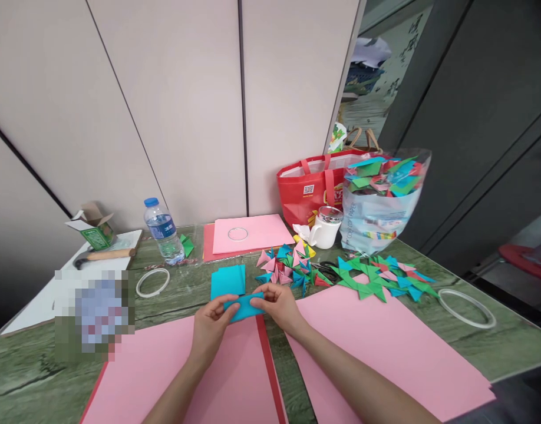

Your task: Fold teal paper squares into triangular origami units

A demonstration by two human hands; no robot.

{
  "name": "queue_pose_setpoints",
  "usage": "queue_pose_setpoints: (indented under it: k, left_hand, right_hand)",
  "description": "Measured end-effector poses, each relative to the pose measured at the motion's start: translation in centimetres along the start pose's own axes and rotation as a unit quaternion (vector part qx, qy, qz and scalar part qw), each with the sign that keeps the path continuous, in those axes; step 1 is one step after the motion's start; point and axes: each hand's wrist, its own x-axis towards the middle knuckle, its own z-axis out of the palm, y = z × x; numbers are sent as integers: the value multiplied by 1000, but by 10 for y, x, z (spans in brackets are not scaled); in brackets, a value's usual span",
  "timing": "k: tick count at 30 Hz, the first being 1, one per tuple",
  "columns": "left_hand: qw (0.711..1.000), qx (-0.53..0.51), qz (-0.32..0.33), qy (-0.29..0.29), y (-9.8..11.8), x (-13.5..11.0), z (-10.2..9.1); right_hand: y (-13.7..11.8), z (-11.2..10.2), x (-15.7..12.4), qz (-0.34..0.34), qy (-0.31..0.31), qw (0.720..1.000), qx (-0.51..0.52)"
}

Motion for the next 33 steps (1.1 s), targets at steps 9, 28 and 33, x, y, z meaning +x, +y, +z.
queue_pose_setpoints:
  k: [9,28,33]
  left_hand:
    - [1000,15,10,0,-2,1,0]
    - [999,37,16,-3,-1,0,1]
    - [999,31,18,0,-1,0,1]
  right_hand:
    - [-2,-1,0,29,4,998,54]
    - [0,-1,-2,-59,-4,993,-102]
    - [2,-1,-3,-55,0,993,-107]
